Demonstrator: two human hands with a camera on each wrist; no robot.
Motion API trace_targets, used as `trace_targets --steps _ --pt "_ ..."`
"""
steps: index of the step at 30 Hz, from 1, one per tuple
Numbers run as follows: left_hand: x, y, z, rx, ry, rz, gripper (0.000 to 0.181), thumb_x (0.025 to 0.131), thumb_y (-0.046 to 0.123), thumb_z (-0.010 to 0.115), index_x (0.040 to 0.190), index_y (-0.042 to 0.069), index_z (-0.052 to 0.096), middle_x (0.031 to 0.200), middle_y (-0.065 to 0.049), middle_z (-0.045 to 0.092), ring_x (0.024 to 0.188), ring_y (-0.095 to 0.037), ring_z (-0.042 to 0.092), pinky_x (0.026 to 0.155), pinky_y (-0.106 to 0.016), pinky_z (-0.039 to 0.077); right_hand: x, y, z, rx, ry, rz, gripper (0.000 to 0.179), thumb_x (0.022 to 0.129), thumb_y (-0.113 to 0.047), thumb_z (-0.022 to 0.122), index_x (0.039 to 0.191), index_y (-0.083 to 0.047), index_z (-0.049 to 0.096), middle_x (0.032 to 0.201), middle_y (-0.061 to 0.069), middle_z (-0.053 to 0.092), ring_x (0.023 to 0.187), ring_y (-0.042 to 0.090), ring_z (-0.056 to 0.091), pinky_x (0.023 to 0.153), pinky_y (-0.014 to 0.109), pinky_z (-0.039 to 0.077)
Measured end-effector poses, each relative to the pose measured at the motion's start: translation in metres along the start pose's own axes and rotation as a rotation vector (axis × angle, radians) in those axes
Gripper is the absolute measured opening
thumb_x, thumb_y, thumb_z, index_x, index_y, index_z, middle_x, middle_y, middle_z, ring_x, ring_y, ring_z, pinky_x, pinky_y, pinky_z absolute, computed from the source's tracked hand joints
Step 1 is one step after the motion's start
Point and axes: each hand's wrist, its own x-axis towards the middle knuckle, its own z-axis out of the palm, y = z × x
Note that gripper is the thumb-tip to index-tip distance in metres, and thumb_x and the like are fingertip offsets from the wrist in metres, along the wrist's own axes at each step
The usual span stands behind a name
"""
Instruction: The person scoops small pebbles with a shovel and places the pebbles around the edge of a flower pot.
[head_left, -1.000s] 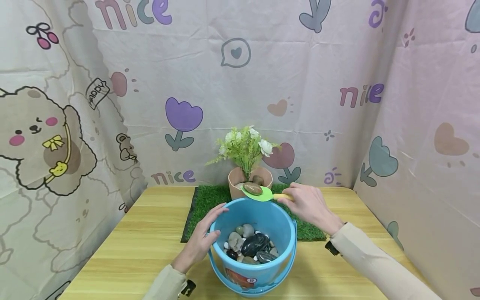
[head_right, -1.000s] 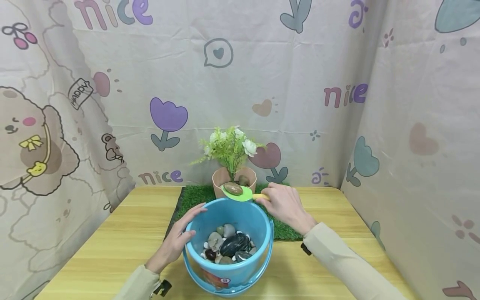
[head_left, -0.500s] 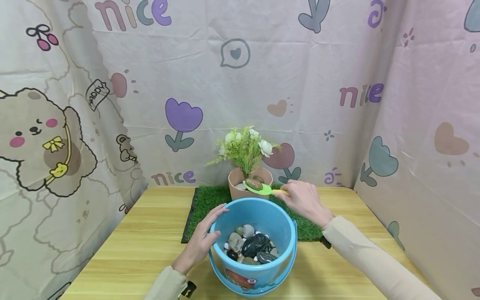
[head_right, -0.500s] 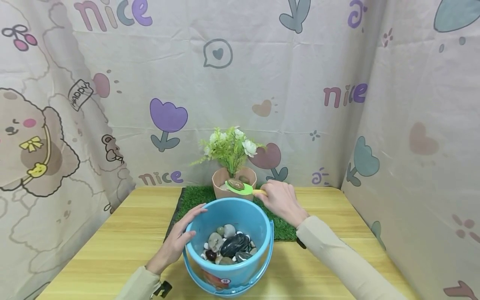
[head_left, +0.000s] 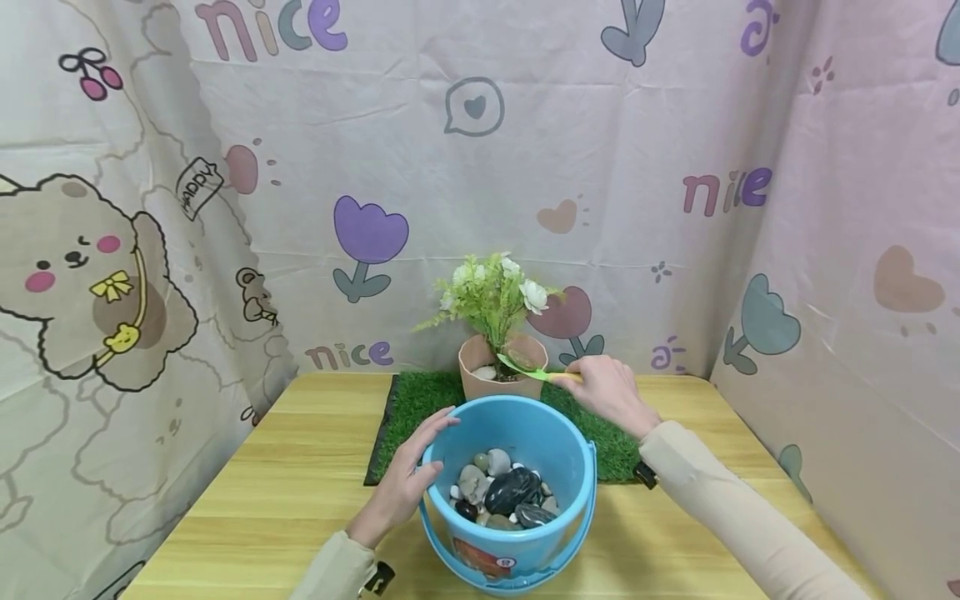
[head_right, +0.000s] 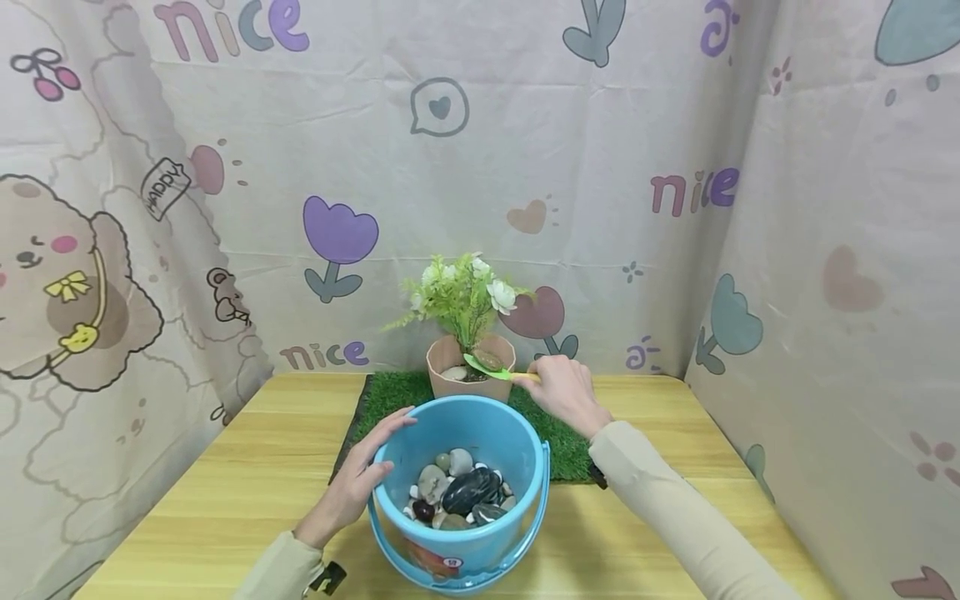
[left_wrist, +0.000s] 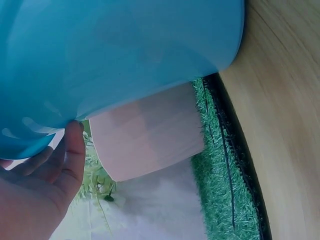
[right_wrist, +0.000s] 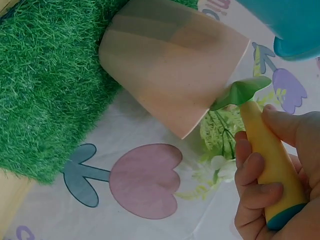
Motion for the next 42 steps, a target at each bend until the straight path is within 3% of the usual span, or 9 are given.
trace_targets --steps 3,12,25,35,42 --pt "0.0 0.0 0.0 -0.003 -0.004 -0.006 0.056 0.087 0.004 0.045 0.142 0.012 0.05 0.156 -0.009 0.037 0.141 -0.037 0.038 0.099 -0.064 0.041 0.001 0.002 0.0 0.02 -0.011 0.005 0.032 0.089 -0.048 0.065 0.071 -0.022 0.072 0.048 -0.007 0.04 0.045 0.011 0.035 0.042 0.027 0.025" --pt "0.003 0.0 0.0 0.011 -0.004 -0.002 0.056 0.087 0.004 0.045 0.142 0.016 0.05 0.156 -0.008 0.036 0.141 -0.035 0.038 0.1 -0.061 0.042 0.004 0.005 -0.003 0.081 0.0 0.029 0.035 0.091 -0.049 0.063 0.093 -0.018 0.079 0.052 -0.006 0.051 0.046 0.012 0.042 0.041 0.027 0.031" --pt "0.002 0.0 0.0 0.0 -0.002 -0.009 0.057 0.086 0.005 0.044 0.141 0.017 0.05 0.156 -0.009 0.037 0.142 -0.035 0.037 0.101 -0.063 0.04 -0.001 0.008 0.001 0.071 0.0 0.007 0.034 0.091 -0.048 0.063 0.088 -0.018 0.078 0.052 -0.006 0.045 0.048 0.012 0.038 0.044 0.027 0.029" --pt "0.002 -0.001 -0.001 0.017 0.0 0.015 0.057 0.087 0.005 0.044 0.142 0.017 0.049 0.156 -0.01 0.037 0.141 -0.035 0.038 0.1 -0.062 0.042 -0.007 0.011 -0.001 0.09 0.006 -0.013 0.033 0.091 -0.045 0.064 0.096 -0.016 0.078 0.057 -0.006 0.053 0.049 0.012 0.042 0.046 0.028 0.033" --pt "0.001 0.0 0.0 -0.005 -0.002 -0.008 0.056 0.087 0.005 0.044 0.141 0.016 0.05 0.156 -0.009 0.037 0.142 -0.036 0.036 0.101 -0.064 0.039 -0.014 0.014 -0.002 0.12 0.002 -0.035 0.031 0.091 -0.043 0.065 0.093 -0.016 0.078 0.057 -0.006 0.051 0.049 0.01 0.04 0.047 0.027 0.033"
